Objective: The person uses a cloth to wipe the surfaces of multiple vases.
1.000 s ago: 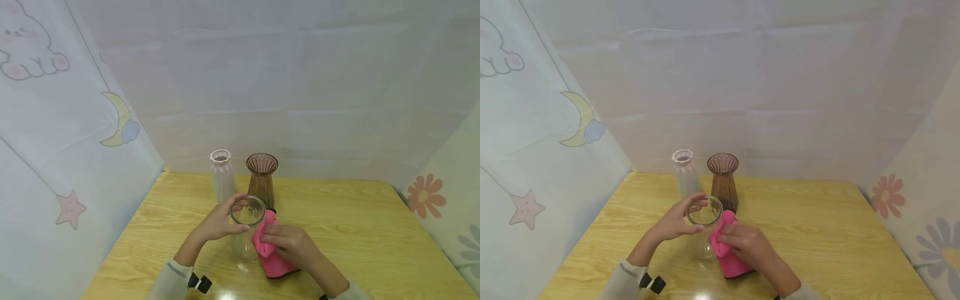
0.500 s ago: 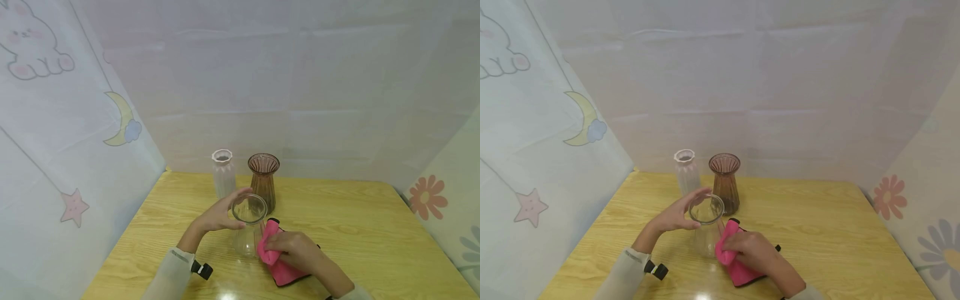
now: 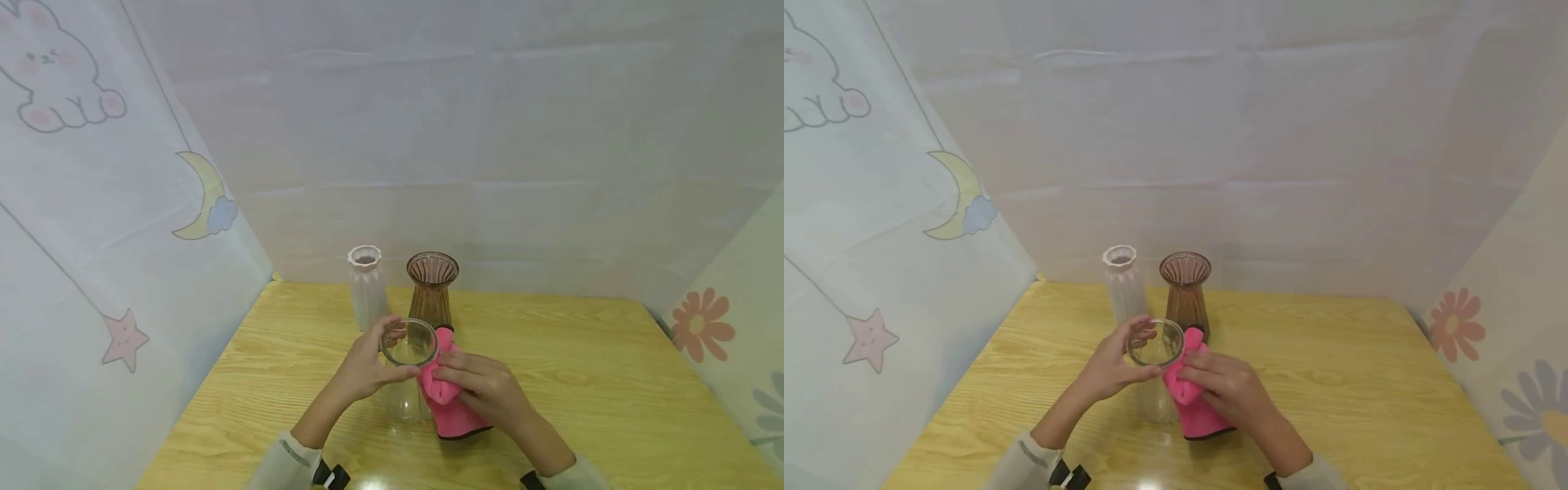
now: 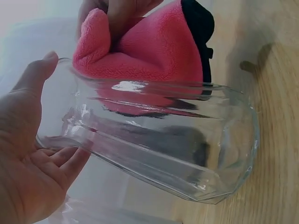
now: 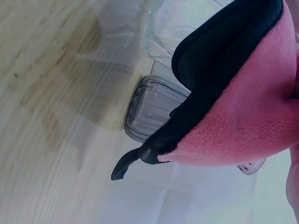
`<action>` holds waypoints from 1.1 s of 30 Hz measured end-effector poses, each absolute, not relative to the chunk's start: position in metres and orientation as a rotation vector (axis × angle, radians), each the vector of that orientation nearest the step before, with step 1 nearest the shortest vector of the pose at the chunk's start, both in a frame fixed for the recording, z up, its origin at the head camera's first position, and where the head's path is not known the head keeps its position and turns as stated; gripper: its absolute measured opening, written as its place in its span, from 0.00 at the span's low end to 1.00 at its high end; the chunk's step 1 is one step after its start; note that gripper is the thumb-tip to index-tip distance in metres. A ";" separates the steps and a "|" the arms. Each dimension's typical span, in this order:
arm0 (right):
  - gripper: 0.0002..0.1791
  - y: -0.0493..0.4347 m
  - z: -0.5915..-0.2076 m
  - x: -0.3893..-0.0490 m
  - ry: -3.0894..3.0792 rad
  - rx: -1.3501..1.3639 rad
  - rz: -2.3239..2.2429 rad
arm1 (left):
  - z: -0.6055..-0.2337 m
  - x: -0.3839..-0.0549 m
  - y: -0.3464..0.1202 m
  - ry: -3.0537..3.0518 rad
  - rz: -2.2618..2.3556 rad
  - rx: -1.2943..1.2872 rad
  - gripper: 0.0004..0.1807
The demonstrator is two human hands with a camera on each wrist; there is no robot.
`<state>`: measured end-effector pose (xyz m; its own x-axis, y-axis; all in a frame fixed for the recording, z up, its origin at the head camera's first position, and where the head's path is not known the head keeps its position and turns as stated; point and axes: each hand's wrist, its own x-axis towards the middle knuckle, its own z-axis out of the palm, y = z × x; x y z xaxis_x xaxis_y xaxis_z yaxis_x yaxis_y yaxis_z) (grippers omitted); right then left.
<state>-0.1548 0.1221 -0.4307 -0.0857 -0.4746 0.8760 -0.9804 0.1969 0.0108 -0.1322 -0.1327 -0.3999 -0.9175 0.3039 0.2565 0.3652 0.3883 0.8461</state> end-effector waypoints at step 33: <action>0.17 0.131 -0.422 -0.143 -1.726 1.437 0.769 | -0.397 -0.131 -0.149 -2.553 -1.689 -0.752 0.55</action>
<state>-0.1434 0.1311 -0.4218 -0.0896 -0.5319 0.8420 -0.9818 0.1894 0.0152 -0.1310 -0.1486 -0.3974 -0.8860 0.3924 0.2470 0.3808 0.3119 0.8705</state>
